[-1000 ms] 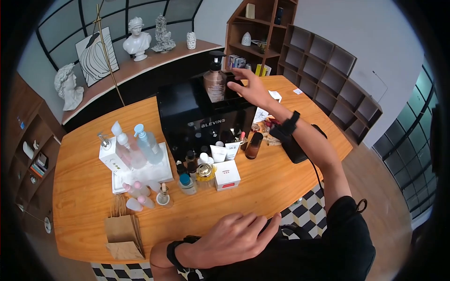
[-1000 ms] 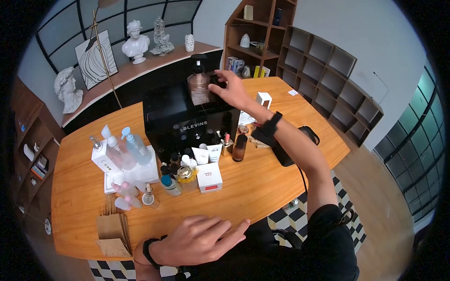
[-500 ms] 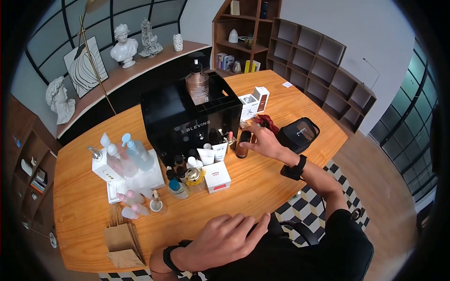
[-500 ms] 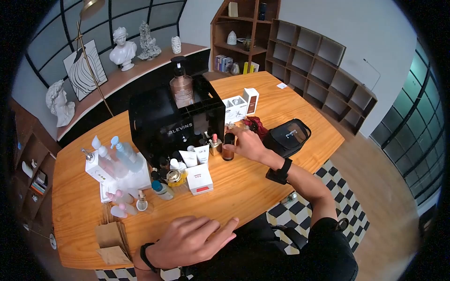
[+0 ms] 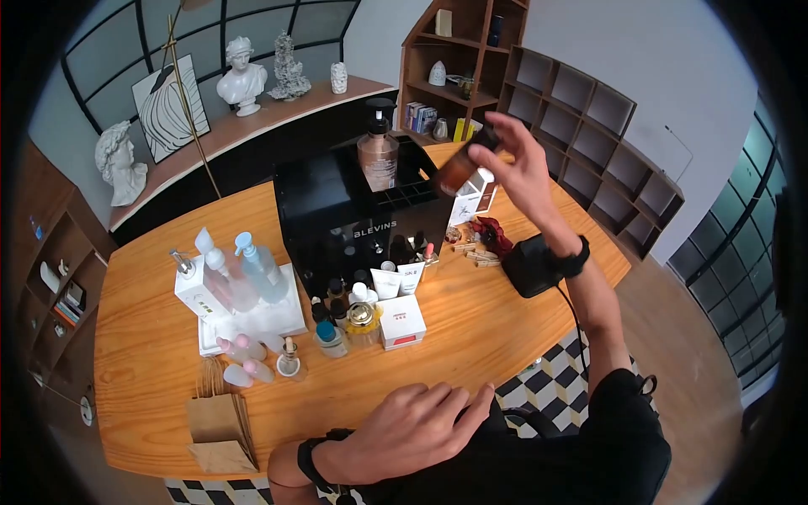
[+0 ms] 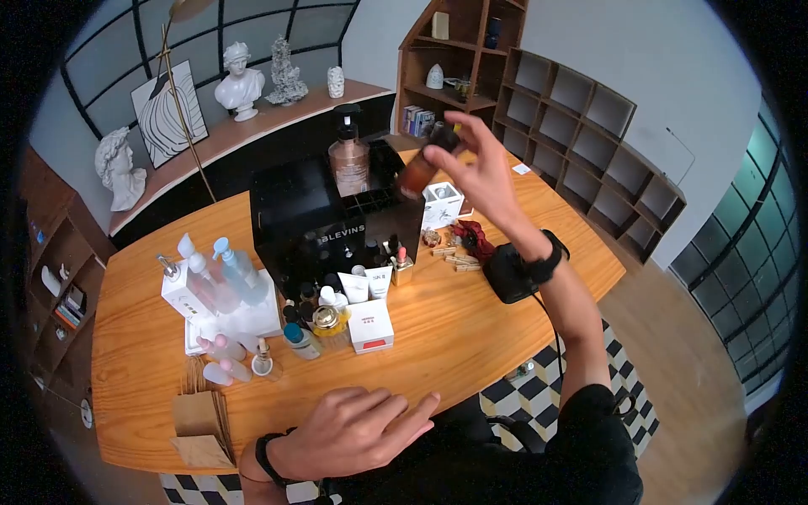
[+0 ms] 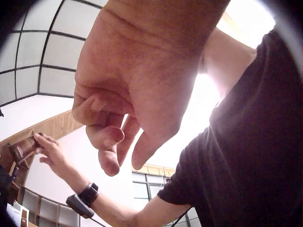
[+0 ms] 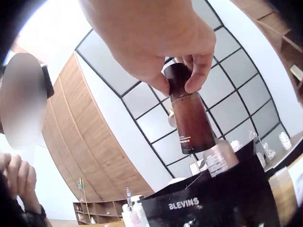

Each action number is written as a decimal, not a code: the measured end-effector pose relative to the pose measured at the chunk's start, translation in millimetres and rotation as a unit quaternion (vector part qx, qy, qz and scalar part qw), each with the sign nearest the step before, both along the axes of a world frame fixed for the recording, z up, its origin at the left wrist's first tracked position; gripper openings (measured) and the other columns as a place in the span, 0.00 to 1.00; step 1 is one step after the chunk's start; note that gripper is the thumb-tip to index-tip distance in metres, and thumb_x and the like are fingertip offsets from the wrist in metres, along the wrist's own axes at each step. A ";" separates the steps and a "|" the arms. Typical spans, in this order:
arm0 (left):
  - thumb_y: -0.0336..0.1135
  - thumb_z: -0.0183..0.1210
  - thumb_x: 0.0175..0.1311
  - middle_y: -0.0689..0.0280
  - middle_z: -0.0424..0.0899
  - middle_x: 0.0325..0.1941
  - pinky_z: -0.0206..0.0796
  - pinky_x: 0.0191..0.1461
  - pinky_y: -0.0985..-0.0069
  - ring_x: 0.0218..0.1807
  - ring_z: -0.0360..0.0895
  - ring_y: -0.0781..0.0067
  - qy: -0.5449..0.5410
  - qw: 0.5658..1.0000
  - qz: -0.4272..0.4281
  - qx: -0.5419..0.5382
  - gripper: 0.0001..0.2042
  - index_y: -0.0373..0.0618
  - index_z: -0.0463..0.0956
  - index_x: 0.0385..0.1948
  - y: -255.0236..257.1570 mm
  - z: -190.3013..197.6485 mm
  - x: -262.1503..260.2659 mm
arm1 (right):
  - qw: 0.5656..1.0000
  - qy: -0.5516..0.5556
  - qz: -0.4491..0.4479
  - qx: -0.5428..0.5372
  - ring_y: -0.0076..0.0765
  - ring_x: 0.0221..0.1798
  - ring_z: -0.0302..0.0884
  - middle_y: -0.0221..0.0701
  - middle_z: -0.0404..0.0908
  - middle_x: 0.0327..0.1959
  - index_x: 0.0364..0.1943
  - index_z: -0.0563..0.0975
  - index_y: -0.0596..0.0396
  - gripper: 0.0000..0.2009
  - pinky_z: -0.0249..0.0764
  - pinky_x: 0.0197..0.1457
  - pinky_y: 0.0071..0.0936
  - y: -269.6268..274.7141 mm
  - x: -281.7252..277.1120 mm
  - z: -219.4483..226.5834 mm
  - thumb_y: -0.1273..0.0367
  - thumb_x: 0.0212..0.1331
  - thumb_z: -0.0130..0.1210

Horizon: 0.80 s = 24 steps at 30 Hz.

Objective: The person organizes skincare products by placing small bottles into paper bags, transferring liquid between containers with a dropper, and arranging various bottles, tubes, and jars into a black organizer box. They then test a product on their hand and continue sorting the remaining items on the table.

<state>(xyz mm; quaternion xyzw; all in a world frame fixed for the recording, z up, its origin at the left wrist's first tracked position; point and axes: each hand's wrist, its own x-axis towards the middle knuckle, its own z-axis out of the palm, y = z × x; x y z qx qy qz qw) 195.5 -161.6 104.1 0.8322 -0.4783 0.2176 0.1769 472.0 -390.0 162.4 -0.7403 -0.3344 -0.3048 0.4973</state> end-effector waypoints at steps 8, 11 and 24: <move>0.29 0.64 0.60 0.72 0.70 0.26 0.70 0.29 0.79 0.29 0.77 0.80 -0.029 0.999 0.020 -0.013 0.19 0.35 0.84 0.54 7.9 9.5 -6.0 | 0.988 0.048 -0.061 -0.135 0.38 0.39 0.86 0.46 0.89 0.44 0.63 0.79 0.61 0.27 0.81 0.49 0.36 48.6 92.3 0.6 0.64 0.62 0.72; 0.29 0.64 0.61 0.72 0.70 0.26 0.70 0.29 0.79 0.29 0.77 0.79 -0.037 0.999 0.023 -0.015 0.19 0.34 0.84 0.54 10.3 11.7 -6.5 | 0.974 0.089 -0.095 -0.185 0.43 0.42 0.88 0.47 0.89 0.43 0.63 0.79 0.60 0.28 0.81 0.51 0.39 61.1 117.4 -12.7 0.62 0.61 0.73; 0.36 0.68 0.68 0.72 0.69 0.25 0.68 0.28 0.77 0.27 0.76 0.79 -0.014 0.999 0.026 -0.027 0.18 0.34 0.84 0.55 10.8 13.0 -2.5 | 0.960 0.131 -0.076 -0.234 0.51 0.53 0.89 0.51 0.89 0.49 0.64 0.79 0.60 0.28 0.81 0.59 0.41 71.0 149.6 -32.5 0.64 0.61 0.71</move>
